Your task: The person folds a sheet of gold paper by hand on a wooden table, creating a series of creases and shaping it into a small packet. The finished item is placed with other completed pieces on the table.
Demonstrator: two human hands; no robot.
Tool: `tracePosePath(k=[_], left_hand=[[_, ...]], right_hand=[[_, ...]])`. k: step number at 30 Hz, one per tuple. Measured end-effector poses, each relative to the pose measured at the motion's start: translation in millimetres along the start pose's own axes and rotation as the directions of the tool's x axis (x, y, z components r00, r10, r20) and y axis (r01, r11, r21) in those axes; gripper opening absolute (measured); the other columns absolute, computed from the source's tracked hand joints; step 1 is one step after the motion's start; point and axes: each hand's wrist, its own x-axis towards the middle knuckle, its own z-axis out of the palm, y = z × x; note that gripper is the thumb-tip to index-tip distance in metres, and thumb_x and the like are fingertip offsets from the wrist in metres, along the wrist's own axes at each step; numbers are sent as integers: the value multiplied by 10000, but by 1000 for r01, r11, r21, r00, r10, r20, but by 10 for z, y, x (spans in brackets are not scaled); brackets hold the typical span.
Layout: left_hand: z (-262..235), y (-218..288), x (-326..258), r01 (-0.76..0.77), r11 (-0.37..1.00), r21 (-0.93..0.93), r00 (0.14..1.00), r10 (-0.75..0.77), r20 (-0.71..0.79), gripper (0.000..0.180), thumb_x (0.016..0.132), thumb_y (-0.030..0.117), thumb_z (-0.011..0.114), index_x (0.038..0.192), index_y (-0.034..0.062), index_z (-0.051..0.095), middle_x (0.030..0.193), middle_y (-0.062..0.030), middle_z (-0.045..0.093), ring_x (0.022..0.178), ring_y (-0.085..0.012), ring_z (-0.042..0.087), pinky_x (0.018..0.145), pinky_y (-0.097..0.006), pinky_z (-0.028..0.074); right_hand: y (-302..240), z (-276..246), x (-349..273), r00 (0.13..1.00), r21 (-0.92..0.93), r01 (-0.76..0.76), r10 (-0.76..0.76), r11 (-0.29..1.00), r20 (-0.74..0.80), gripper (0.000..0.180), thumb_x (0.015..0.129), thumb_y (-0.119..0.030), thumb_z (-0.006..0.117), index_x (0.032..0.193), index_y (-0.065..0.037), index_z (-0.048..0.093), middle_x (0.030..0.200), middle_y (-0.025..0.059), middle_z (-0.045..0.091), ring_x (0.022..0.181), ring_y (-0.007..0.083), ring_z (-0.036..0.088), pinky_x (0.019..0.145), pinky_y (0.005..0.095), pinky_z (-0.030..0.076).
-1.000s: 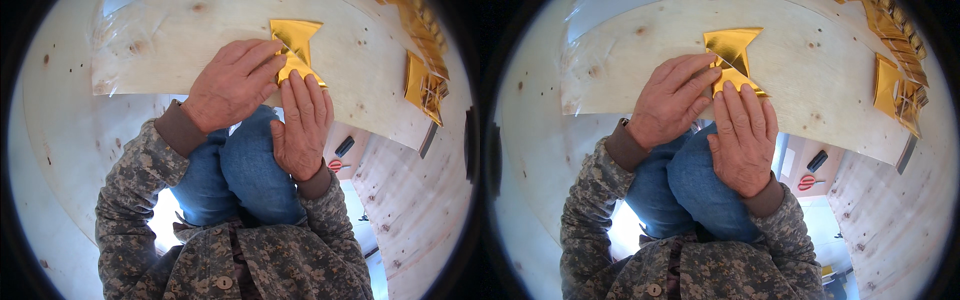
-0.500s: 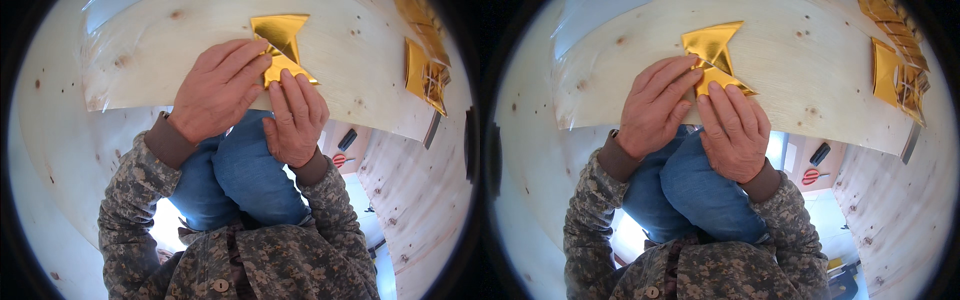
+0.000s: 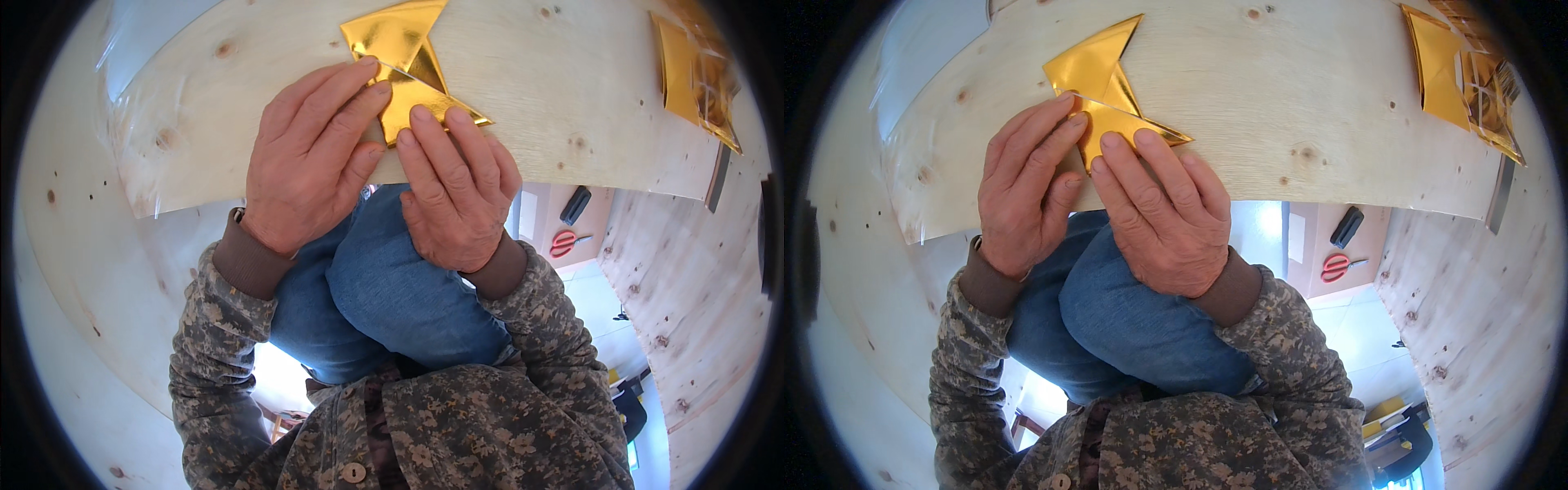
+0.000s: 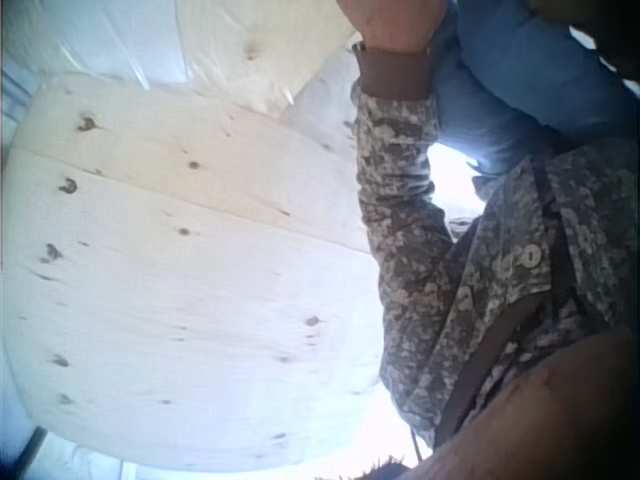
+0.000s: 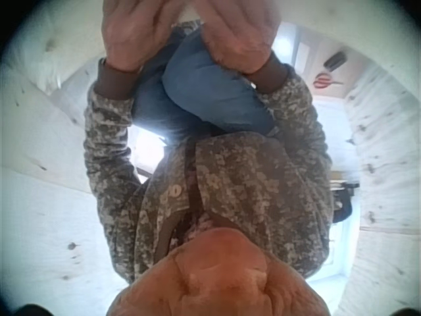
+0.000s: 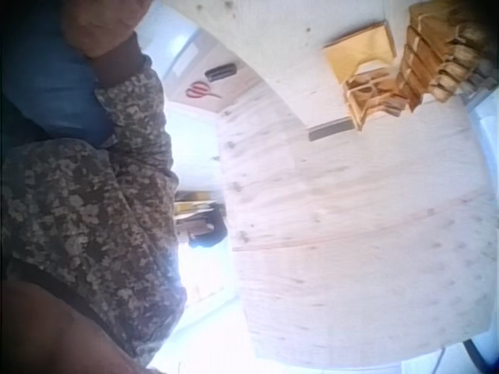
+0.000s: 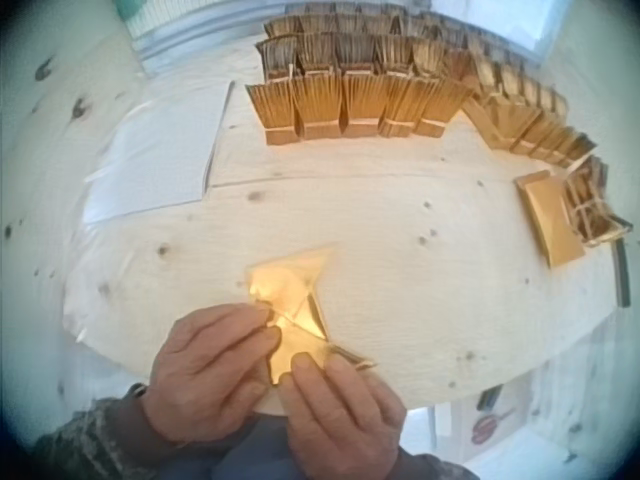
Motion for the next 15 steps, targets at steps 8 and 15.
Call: tracePosePath(k=[8, 15], left_hand=[[4, 17, 0, 25, 1000, 18, 999, -25, 22, 393, 885, 185, 707, 1244, 30, 675, 1350, -111, 614, 1206, -296, 580, 1018, -383, 471], [-14, 2, 13, 0, 1000, 9, 1000, -1, 19, 417, 863, 174, 714, 1243, 9, 666, 1340, -141, 610, 1196, -313, 585, 1005, -399, 480]], right_hand=[[26, 15, 2, 1000, 0, 11, -11, 1000, -24, 398, 922, -167, 560, 1297, -84, 665, 1406, 79, 615, 1363, 242, 511, 1105, 384, 376], [29, -38, 15, 999, -28, 14, -13, 1000, 39, 392, 922, -159, 551, 1290, -98, 671, 1397, 66, 620, 1350, 234, 520, 1091, 367, 376]])
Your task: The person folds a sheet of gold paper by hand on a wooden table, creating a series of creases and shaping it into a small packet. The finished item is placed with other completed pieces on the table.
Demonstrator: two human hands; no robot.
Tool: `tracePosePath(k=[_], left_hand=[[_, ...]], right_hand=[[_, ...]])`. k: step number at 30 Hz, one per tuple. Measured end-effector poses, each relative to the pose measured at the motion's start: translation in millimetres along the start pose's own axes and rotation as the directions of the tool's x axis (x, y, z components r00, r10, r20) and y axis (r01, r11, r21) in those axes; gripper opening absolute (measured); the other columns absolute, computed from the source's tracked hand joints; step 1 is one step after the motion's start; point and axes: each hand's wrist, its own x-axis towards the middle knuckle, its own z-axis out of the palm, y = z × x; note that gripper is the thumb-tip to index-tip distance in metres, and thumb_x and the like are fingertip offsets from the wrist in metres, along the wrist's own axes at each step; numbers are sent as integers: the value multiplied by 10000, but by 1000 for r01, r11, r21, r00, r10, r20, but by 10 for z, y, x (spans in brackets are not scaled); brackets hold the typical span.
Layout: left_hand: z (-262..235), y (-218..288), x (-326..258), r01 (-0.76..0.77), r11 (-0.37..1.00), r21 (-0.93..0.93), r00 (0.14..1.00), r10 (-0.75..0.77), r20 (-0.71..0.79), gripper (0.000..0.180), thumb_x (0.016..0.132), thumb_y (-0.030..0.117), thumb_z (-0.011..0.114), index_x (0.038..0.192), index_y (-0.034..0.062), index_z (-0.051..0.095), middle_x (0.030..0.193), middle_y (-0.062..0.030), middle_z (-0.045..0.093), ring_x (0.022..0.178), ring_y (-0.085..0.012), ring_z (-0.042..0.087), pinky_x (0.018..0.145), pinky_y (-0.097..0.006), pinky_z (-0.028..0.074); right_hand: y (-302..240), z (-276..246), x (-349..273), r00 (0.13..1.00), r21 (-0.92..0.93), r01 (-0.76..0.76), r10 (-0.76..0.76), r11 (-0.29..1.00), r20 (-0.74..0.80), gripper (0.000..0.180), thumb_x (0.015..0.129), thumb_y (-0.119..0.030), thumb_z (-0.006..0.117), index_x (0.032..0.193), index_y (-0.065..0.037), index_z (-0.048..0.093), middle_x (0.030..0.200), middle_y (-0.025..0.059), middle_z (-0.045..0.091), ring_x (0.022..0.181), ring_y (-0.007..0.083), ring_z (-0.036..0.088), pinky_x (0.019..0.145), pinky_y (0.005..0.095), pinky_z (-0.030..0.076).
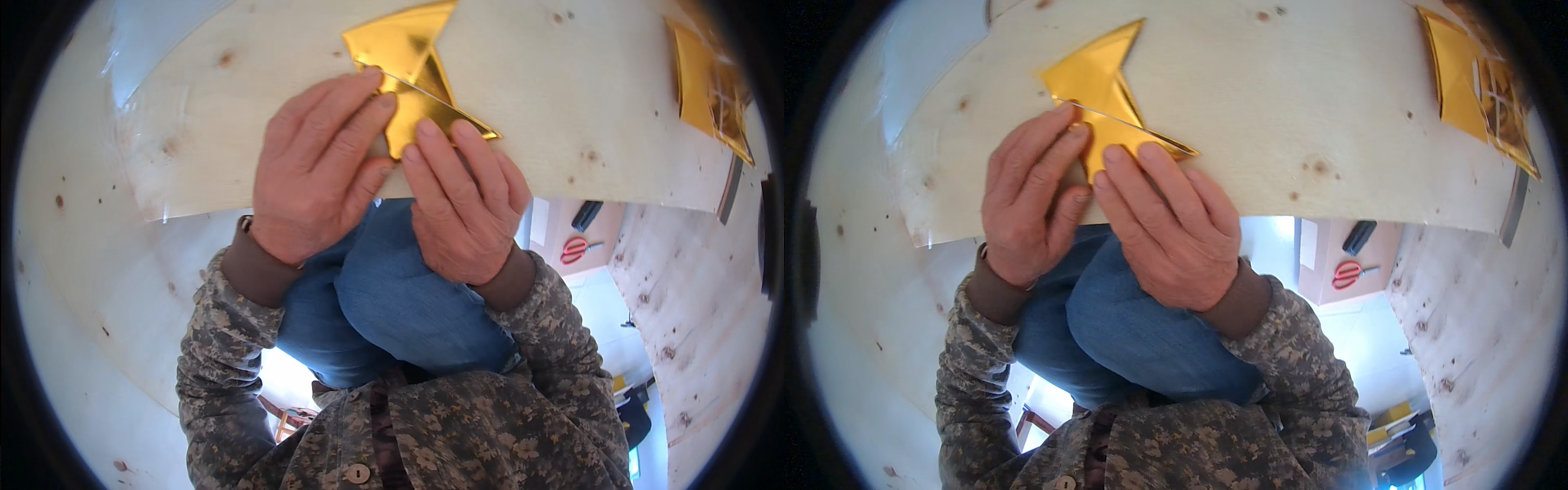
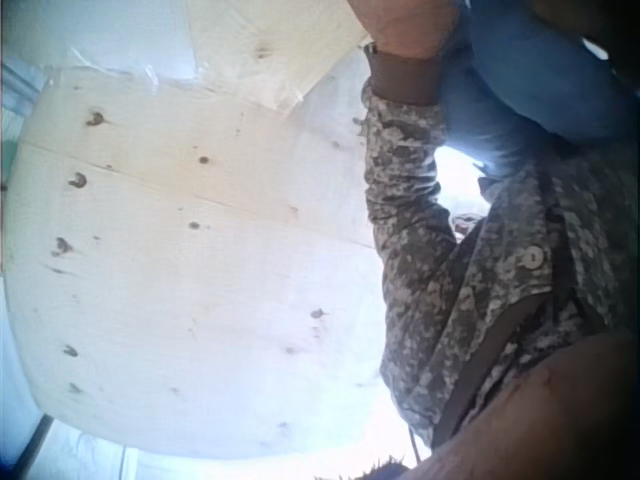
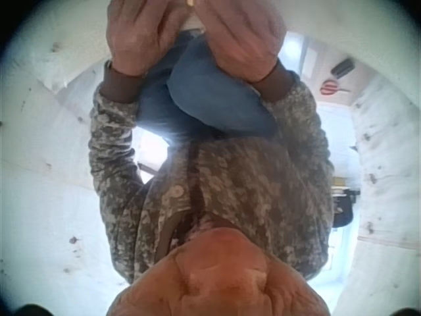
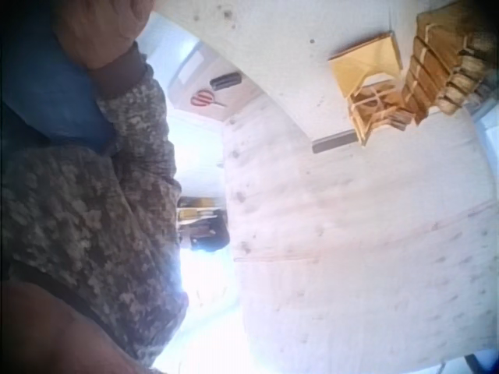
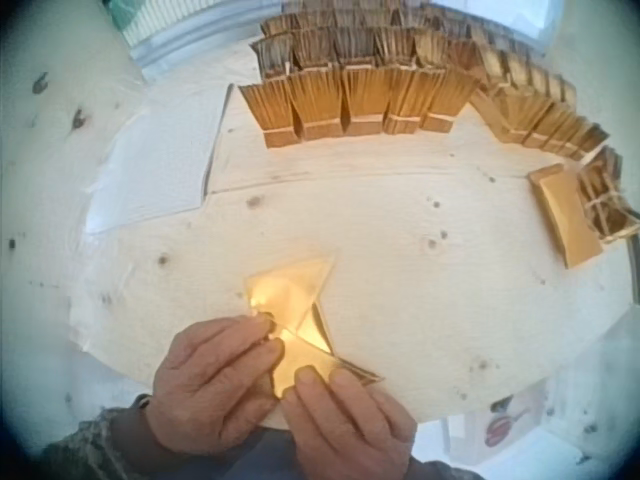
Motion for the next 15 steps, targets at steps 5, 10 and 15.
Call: tracePosePath(k=[5, 10, 15], left_hand=[[-5, -18, -8, -22, 999, -35, 1000, 21, -22, 449, 831, 157, 724, 1240, -13, 653, 1349, -156, 595, 1196, -330, 585, 1001, -414, 484], [-6, -19, -25, 55, 998, 1, 998, -55, -25, 413, 875, 296, 708, 1227, 80, 693, 1431, -192, 540, 1281, -358, 536, 1078, -474, 412], [-33, 8, -40, 120, 992, 34, 992, -121, 21, 438, 867, 360, 705, 1248, 144, 687, 1487, -180, 496, 1372, -370, 454, 1157, -535, 273]], right_hand=[[-19, 29, 26, 1000, 11, -12, 12, 1000, -14, 393, 915, -153, 574, 1295, -116, 669, 1401, 50, 619, 1342, 226, 526, 1106, 364, 339], [-38, 7, 5, 1000, -10, -20, 20, 1000, 11, 403, 905, -136, 591, 1300, -116, 664, 1400, 55, 620, 1341, 241, 526, 1108, 366, 332], [-48, 8, 18, 1000, -38, -8, 8, 999, 10, 403, 901, -137, 594, 1297, -112, 665, 1395, 66, 624, 1347, 257, 519, 1083, 374, 344]])
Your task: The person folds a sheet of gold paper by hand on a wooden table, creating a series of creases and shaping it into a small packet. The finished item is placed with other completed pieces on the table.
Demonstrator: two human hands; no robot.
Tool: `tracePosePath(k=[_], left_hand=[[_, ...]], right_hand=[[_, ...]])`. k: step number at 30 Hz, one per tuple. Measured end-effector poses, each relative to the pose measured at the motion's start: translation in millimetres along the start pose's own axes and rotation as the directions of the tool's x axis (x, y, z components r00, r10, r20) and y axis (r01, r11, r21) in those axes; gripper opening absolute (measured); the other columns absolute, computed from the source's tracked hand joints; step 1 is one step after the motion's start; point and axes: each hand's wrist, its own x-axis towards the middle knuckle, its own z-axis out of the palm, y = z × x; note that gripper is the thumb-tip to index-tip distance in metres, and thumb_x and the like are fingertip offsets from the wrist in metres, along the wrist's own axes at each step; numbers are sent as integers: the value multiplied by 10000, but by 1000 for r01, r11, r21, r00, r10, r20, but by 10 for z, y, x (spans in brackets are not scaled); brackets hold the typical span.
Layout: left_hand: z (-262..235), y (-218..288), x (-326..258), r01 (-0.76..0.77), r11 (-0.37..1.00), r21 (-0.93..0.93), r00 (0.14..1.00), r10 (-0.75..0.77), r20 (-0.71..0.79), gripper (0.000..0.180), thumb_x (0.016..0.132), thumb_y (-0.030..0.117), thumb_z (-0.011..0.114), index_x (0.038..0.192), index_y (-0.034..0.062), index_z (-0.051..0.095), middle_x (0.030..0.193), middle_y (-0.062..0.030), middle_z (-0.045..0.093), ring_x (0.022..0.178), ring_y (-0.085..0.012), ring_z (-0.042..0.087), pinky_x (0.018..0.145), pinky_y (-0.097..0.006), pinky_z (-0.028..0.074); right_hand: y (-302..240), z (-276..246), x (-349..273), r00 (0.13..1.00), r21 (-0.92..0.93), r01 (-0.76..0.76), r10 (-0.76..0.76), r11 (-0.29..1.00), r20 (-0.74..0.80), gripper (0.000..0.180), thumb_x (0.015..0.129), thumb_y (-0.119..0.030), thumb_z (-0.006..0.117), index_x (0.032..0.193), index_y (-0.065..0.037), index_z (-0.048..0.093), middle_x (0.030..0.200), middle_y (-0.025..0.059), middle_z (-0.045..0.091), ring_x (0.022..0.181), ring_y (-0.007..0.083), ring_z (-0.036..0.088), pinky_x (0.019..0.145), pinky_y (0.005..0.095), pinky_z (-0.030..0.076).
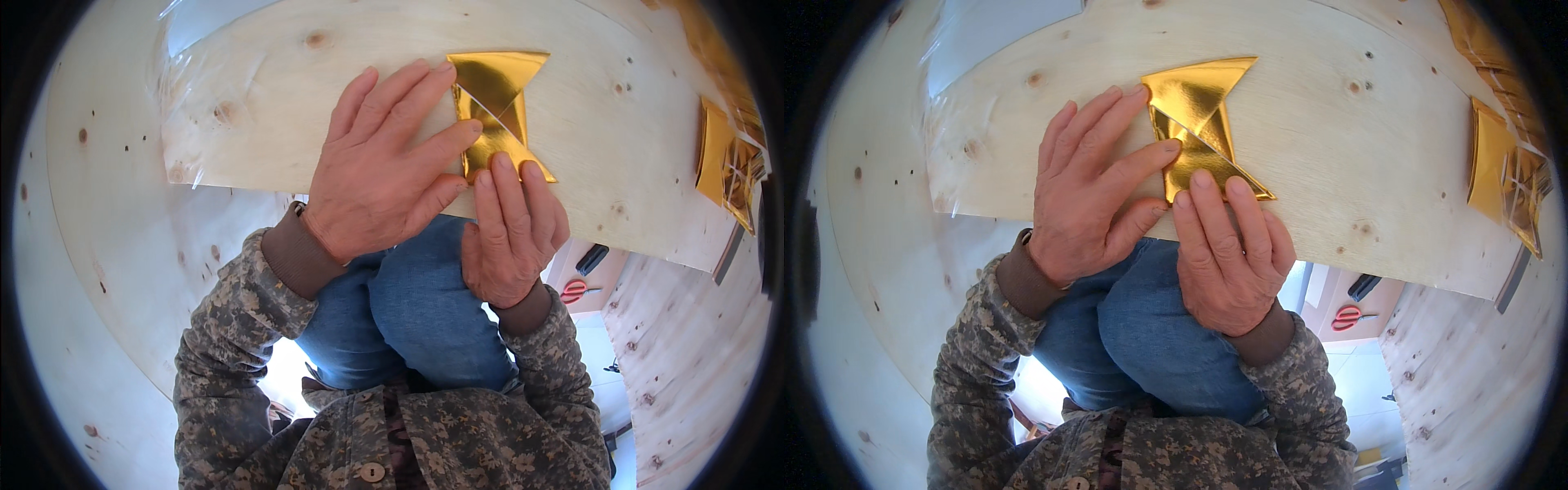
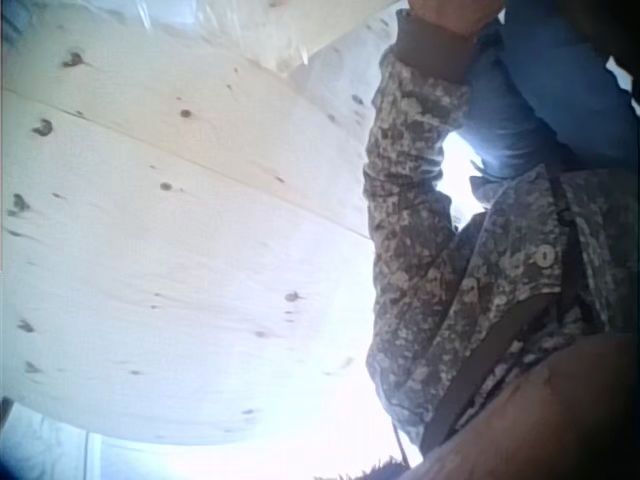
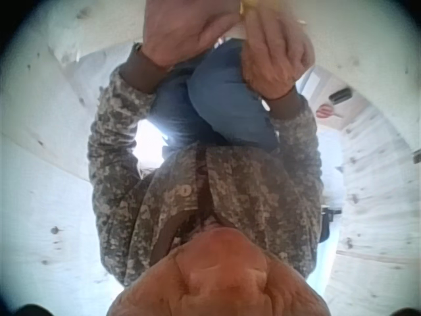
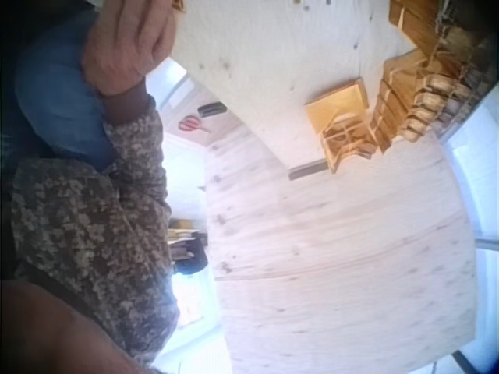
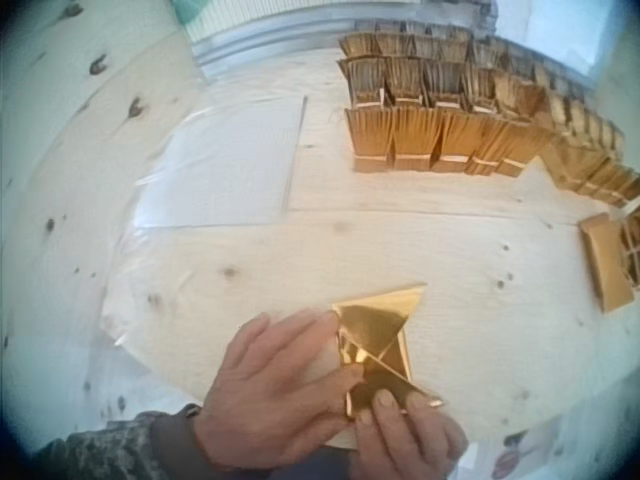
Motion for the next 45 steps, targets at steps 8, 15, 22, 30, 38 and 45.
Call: tracePosePath(k=[8, 15, 22, 30, 38, 45], left_hand=[[1, 1, -18, 13, 1000, -4, 1000, -13, 3, 415, 911, 382, 664, 1267, 169, 677, 1494, -169, 494, 1389, -358, 439, 1174, -523, 245], [24, -7, -25, 19, 1000, -4, 1000, -19, 12, 429, 935, 415, 636, 1284, 167, 667, 1504, -160, 482, 1397, -344, 431, 1183, -529, 235], [34, -18, -37, 14, 1000, -3, 1000, -14, 17, 433, 946, 425, 623, 1294, 170, 655, 1514, -153, 472, 1403, -336, 426, 1183, -532, 234], [44, -24, -34, 10, 1000, 8, 1000, -10, 14, 447, 947, 450, 615, 1295, 171, 652, 1513, -153, 472, 1405, -332, 427, 1183, -530, 234], [55, -21, -34, 1, 1000, -6, 1000, -1, -21, 428, 944, 434, 626, 1273, 164, 663, 1501, -132, 492, 1401, -318, 433, 1193, -522, 223], [40, 34, -32, -3, 991, 137, 1000, 5, -12, 389, 935, 404, 635, 1244, 173, 688, 1413, -4, 600, 1388, -274, 447, 1215, -500, 150]], right_hand=[[7, 5, -17, 1000, -25, 11, -10, 1000, 15, 417, 899, -139, 584, 1308, -105, 658, 1403, 80, 618, 1348, 267, 515, 1059, 384, 354], [-4, 24, -17, 1000, -17, 2, -2, 1000, 12, 450, 888, -134, 581, 1333, -101, 643, 1428, 90, 596, 1368, 268, 495, 1072, 391, 342], [1, 28, -24, 1000, -27, 3, -3, 1000, 18, 467, 888, -132, 579, 1351, -103, 628, 1441, 90, 586, 1381, 270, 482, 1083, 399, 330], [2, 26, -27, 1000, -29, 2, -1, 1000, 26, 463, 893, -134, 582, 1353, -109, 628, 1444, 85, 584, 1384, 267, 480, 1083, 397, 329], [2, 3, -5, 1000, -17, -5, 5, 1000, 30, 436, 896, -147, 594, 1326, -108, 650, 1424, 80, 601, 1366, 265, 501, 1069, 384, 341], [5, -13, 31, 1000, 13, -4, 3, 1000, 17, 406, 885, -132, 606, 1284, -104, 672, 1407, 71, 613, 1349, 265, 516, 1053, 375, 380]])
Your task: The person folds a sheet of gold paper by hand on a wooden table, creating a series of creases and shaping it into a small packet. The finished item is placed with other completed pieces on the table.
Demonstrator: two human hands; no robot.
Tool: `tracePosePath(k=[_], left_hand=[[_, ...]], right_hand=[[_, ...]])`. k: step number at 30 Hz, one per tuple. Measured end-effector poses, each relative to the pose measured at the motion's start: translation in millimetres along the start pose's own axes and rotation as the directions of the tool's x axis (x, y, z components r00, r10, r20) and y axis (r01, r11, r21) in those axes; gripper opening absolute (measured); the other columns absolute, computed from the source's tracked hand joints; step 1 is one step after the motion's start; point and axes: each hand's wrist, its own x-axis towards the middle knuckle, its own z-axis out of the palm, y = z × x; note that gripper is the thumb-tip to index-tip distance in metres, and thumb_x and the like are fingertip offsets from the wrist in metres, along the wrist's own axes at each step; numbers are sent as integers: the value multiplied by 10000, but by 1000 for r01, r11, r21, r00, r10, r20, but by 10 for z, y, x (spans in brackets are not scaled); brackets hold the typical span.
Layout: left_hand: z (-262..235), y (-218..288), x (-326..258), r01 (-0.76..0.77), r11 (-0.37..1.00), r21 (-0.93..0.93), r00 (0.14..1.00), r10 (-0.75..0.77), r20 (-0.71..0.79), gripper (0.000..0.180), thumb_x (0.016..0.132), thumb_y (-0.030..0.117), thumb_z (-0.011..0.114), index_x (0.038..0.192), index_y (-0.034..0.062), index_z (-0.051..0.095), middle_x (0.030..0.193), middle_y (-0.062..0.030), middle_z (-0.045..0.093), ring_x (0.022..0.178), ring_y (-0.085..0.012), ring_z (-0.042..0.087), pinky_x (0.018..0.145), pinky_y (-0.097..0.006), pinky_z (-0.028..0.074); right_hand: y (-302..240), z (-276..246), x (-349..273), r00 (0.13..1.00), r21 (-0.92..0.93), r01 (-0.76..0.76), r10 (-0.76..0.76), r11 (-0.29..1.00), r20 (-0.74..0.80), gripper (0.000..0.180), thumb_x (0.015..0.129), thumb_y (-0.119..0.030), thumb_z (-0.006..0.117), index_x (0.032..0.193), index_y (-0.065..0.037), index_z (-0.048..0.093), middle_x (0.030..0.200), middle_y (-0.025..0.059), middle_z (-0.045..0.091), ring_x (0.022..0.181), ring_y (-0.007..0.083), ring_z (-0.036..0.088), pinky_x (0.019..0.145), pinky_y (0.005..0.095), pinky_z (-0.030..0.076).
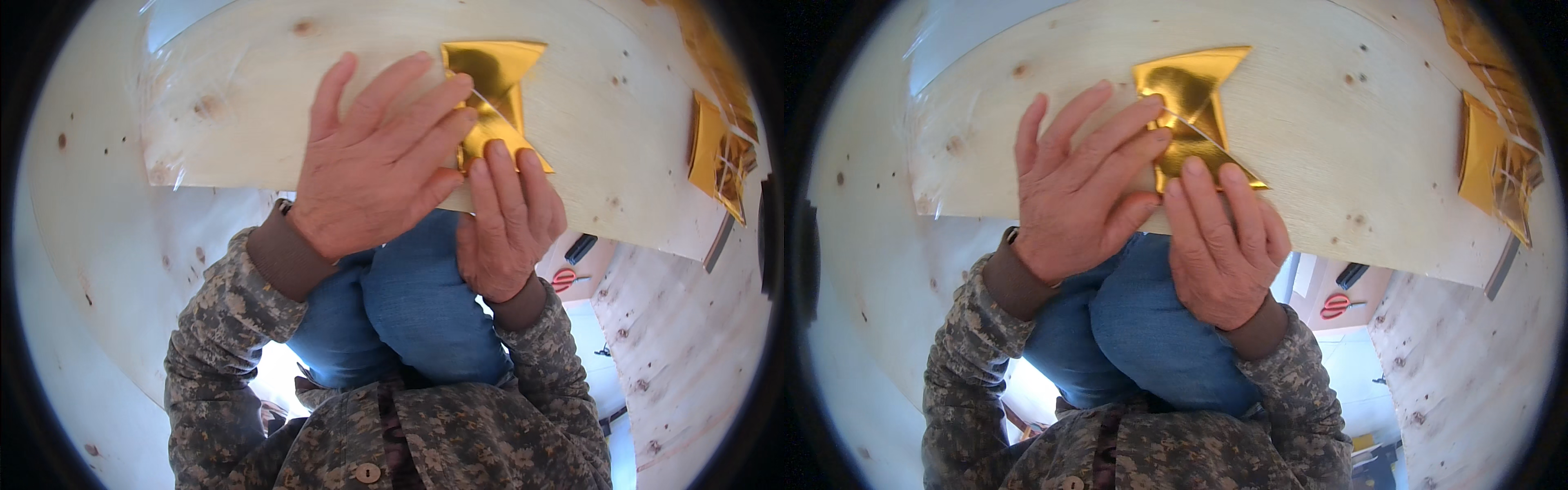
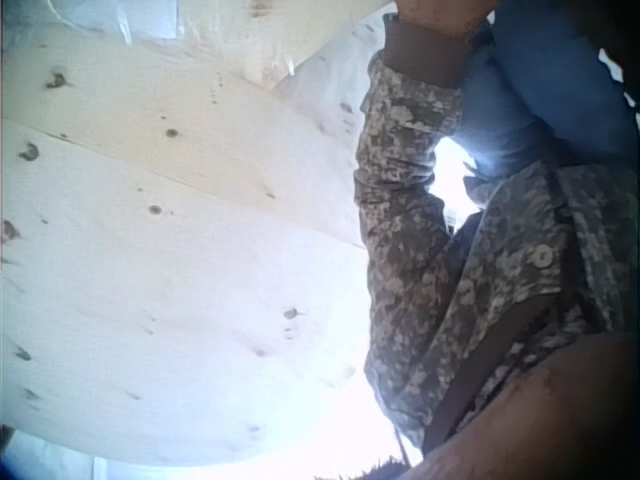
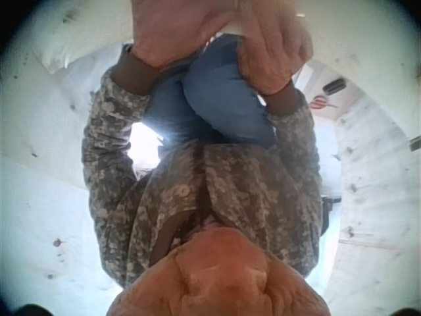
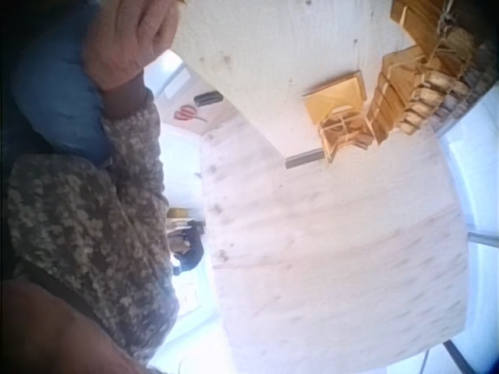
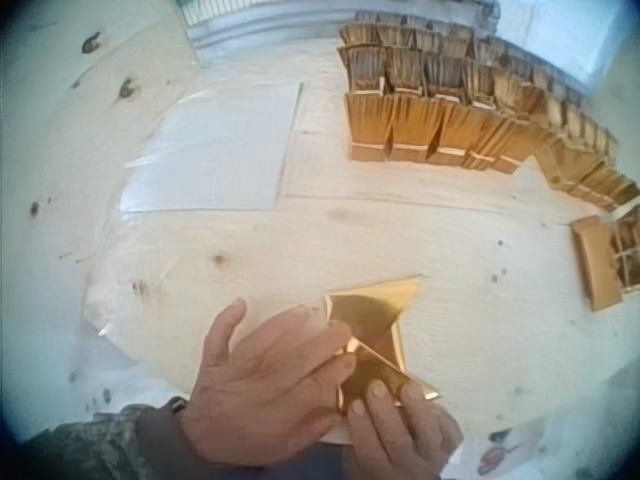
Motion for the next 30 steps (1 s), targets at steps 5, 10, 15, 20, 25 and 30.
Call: tracePosePath(k=[5, 10, 15, 20, 25, 30], left_hand=[[-33, 26, 43, 15, 1000, 16, 1000, -15, 14, 356, 939, 371, 614, 1220, 171, 702, 1373, 3, 630, 1377, -270, 453, 1213, -511, 124], [-61, 50, 59, 31, 999, 43, 999, -33, 33, 302, 923, 276, 605, 1178, 172, 729, 1357, 35, 641, 1349, -251, 478, 1209, -528, 129], [-84, 56, 65, 6, 998, 67, 997, -11, 74, 324, 934, 192, 558, 1216, 131, 705, 1368, -23, 641, 1377, -285, 460, 1223, -498, 104], [-61, 50, 64, -5, 997, 76, 998, 0, 69, 316, 928, 174, 571, 1210, 124, 704, 1366, -39, 643, 1373, -294, 467, 1223, -496, 112], [-50, 62, 73, 6, 995, 102, 998, -12, 56, 304, 929, 223, 588, 1191, 154, 726, 1325, -5, 665, 1314, -267, 515, 1218, -481, 124], [-51, 62, 78, 1, 993, 116, 998, -9, 68, 306, 935, 224, 580, 1196, 153, 724, 1324, -7, 666, 1315, -275, 515, 1217, -479, 124]], right_hand=[[29, 21, -8, 1000, 19, 3, -3, 1000, -23, 398, 891, -131, 597, 1281, -112, 675, 1402, 63, 617, 1354, 250, 516, 1048, 374, 393], [59, 28, -15, 999, -3, 36, -36, 999, -37, 382, 933, -168, 560, 1295, -116, 669, 1414, 63, 612, 1360, 234, 514, 1042, 355, 402], [66, 14, -40, 1000, 35, 18, -18, 999, -12, 379, 958, -182, 525, 1305, -116, 663, 1421, 66, 607, 1374, 230, 504, 1056, 351, 397], [75, 53, -49, 999, 19, 31, -31, 999, -38, 389, 970, -219, 506, 1313, -116, 656, 1433, 54, 599, 1385, 212, 494, 1088, 349, 374], [61, 21, -66, 1000, -10, 22, -22, 1000, -13, 407, 985, -241, 481, 1342, -119, 634, 1448, 44, 586, 1391, 203, 489, 1135, 363, 328], [24, 37, -77, 1000, -61, 4, -5, 998, -23, 416, 998, -251, 454, 1359, -124, 620, 1456, 46, 577, 1401, 200, 480, 1189, 387, 261]])
